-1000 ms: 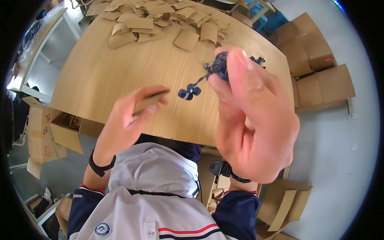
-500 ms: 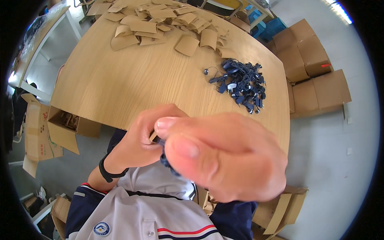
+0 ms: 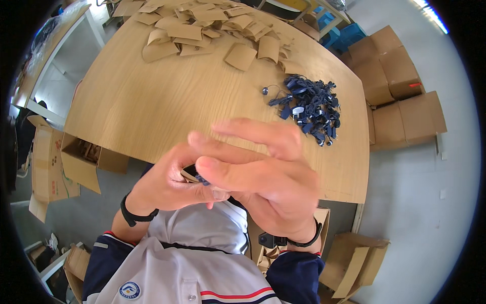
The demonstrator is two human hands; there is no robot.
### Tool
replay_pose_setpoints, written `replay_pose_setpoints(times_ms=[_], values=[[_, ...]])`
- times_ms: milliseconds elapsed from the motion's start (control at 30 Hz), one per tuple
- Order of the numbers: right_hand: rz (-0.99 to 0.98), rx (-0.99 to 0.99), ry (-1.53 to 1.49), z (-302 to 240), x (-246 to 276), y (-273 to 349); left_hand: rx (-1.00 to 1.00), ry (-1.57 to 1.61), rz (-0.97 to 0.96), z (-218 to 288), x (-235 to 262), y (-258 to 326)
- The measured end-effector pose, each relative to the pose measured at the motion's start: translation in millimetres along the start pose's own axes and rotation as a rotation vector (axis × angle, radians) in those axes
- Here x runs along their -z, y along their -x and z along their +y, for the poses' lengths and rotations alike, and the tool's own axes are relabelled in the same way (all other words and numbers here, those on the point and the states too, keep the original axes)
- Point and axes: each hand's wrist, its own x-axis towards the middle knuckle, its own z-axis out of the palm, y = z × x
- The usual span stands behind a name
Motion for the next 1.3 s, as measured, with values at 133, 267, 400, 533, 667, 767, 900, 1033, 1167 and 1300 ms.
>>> replay_pose_setpoints(times_ms=[133, 267, 400, 533, 667, 767, 900, 1033, 1167, 1300], values=[[-0.157, 0.076, 0.258, 6.3, -4.9, -3.0, -0.008, -0.071, -0.020, -5.1, 13.7, -2.8], [-0.033, 0.117, 0.319, -2.9, -8.3, 2.6, 0.025, -0.125, -0.016, -9.3, 17.7, -5.7], [-0.128, -0.015, 0.313, -3.3, -8.7, 11.0, -0.213, -0.359, -0.008, -32.1, 27.9, -16.9], [-0.259, -0.302, 0.137, -1.0, -14.7, 14.1, -0.303, -0.436, -0.092, -46.5, 32.7, -14.2], [-0.386, -0.267, 0.045, 8.0, -7.7, 18.7, -0.100, -0.534, -0.214, -34.0, 39.2, -9.4], [-0.021, -0.177, 0.090, 10.7, -6.0, 24.3, 0.187, 0.011, -0.089, -20.1, 34.1, -8.0], [0.038, -0.215, 0.091, 10.7, -5.8, 55.0, -0.067, 0.530, 0.009, -26.4, 12.4, -11.6], [0.223, 0.038, 0.104, 18.6, -33.1, 50.7, -0.067, 0.681, -0.099, -12.1, -7.5, -26.7], [0.351, -0.030, -0.028, 11.5, -31.5, 56.6, -0.055, 0.238, 0.088, 5.7, -27.1, -28.9], [0.510, -0.100, -0.125, 13.8, -38.1, 66.3, -0.280, -0.512, 0.384, -9.7, -30.5, -17.6]])
